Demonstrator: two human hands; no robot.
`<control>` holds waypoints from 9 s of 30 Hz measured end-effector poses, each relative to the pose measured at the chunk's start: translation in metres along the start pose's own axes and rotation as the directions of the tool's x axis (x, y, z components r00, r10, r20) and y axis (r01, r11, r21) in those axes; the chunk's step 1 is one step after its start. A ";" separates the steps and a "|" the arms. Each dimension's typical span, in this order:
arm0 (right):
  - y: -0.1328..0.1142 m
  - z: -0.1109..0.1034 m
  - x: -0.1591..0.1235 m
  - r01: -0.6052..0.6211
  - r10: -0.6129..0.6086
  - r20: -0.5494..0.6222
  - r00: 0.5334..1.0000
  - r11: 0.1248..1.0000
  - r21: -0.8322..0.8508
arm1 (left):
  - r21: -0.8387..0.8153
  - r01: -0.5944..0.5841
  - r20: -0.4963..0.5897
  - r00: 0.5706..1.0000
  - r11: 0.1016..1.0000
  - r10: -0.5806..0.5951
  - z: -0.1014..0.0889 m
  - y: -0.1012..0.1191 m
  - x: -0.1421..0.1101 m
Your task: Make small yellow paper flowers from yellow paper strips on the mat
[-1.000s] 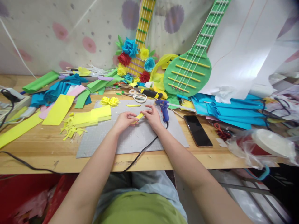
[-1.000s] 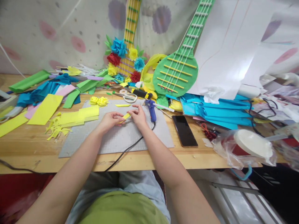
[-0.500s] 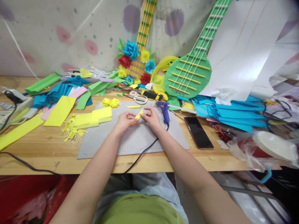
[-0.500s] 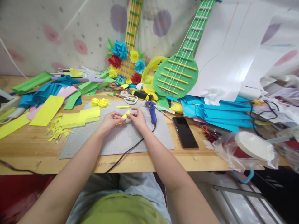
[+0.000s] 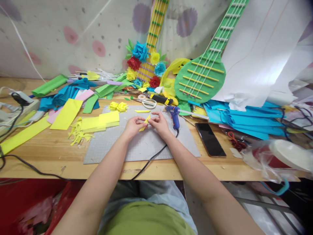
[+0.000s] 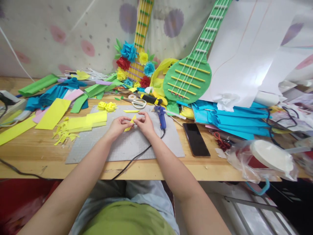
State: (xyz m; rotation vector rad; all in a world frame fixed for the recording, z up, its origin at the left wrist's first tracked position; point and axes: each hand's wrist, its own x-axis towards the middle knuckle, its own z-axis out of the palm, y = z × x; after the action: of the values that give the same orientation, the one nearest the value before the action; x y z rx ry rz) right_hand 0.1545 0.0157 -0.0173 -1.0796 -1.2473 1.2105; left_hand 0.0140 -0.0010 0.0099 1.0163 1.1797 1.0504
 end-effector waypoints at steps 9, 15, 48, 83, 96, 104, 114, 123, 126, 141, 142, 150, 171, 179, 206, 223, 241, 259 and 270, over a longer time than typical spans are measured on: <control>-0.005 0.000 -0.001 -0.009 0.010 -0.016 1.000 0.999 0.044 | 0.012 0.022 -0.010 1.000 1.000 -0.022 0.000 0.000 0.000; -0.006 0.002 -0.002 -0.007 0.007 -0.001 1.000 0.997 0.073 | -0.036 0.001 -0.012 1.000 0.999 -0.002 0.002 -0.001 0.001; -0.007 0.000 0.004 -0.026 0.033 -0.081 0.996 0.996 0.087 | -0.027 0.042 -0.029 0.999 0.999 -0.043 0.009 -0.003 0.002; -0.004 -0.009 0.008 0.007 0.043 -0.196 0.980 0.969 0.248 | 0.148 0.013 0.053 0.998 0.989 -0.021 0.003 -0.004 0.004; -0.004 -0.012 0.008 -0.003 0.071 -0.220 0.973 0.955 0.295 | 0.362 0.010 0.111 0.992 0.932 -0.053 -0.009 -0.002 0.003; -0.003 -0.012 0.009 0.008 0.072 -0.239 0.968 0.949 0.316 | 0.087 -0.103 -0.100 0.989 0.991 0.111 0.005 0.000 0.002; 0.000 -0.009 0.009 -0.004 0.085 -0.277 0.957 0.959 0.282 | 0.037 0.015 -0.145 0.989 0.999 -0.009 0.004 0.003 0.000; -0.002 -0.007 0.007 -0.012 0.085 -0.307 0.948 0.972 0.233 | 0.028 0.021 -0.179 0.984 0.999 -0.015 0.002 0.005 0.001; -0.002 -0.006 0.007 -0.002 0.076 -0.314 0.946 0.974 0.228 | 0.011 -0.043 -0.190 0.981 0.999 0.044 0.000 0.004 0.003; -0.006 -0.004 0.008 -0.014 0.117 -0.368 0.922 0.962 0.273 | -0.034 -0.065 -0.176 0.983 0.997 0.058 0.016 0.001 0.004; -0.006 -0.004 0.009 -0.018 0.120 -0.367 0.922 0.963 0.270 | -0.028 -0.071 -0.188 0.980 0.997 0.064 0.015 0.001 0.005; -0.001 -0.003 0.012 -0.055 0.129 -0.354 0.926 0.976 0.210 | 0.152 -0.022 -0.366 0.927 0.988 0.077 -0.012 0.025 0.045; -0.001 -0.003 0.009 -0.074 0.109 -0.279 0.954 0.988 0.133 | 0.956 0.087 -0.169 0.945 0.281 0.281 -0.107 0.060 0.041; -0.003 -0.002 0.008 -0.071 0.099 -0.264 0.959 0.991 0.116 | 0.979 -0.196 0.185 0.970 0.057 0.155 -0.141 0.051 0.026; -0.003 -0.003 0.009 -0.092 0.112 -0.250 0.962 0.992 0.092 | 0.996 0.044 -0.060 0.980 0.083 0.192 -0.136 0.052 0.018; -0.006 -0.003 0.006 -0.097 0.114 -0.229 0.967 0.992 0.084 | 0.943 -0.122 0.051 0.973 0.310 0.226 -0.158 0.037 0.032; -0.007 -0.003 0.005 -0.101 0.112 -0.237 0.965 0.993 0.058 | 0.925 0.057 -0.190 0.926 0.376 0.327 -0.144 0.040 0.016; -0.006 -0.003 0.005 -0.091 0.103 -0.233 0.967 0.994 0.062 | 0.839 0.054 -0.200 0.956 0.542 0.213 -0.151 0.039 0.021; 0.000 -0.004 0.006 -0.062 0.067 -0.215 0.974 0.998 0.026 | 0.987 -0.133 0.153 0.952 -0.092 0.266 -0.128 0.036 0.012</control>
State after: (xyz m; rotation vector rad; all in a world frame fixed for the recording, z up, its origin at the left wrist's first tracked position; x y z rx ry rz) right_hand 0.1581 0.0216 -0.0173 -1.2109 -1.0387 1.1187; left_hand -0.1150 0.0261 0.0287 2.4512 1.9899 0.1391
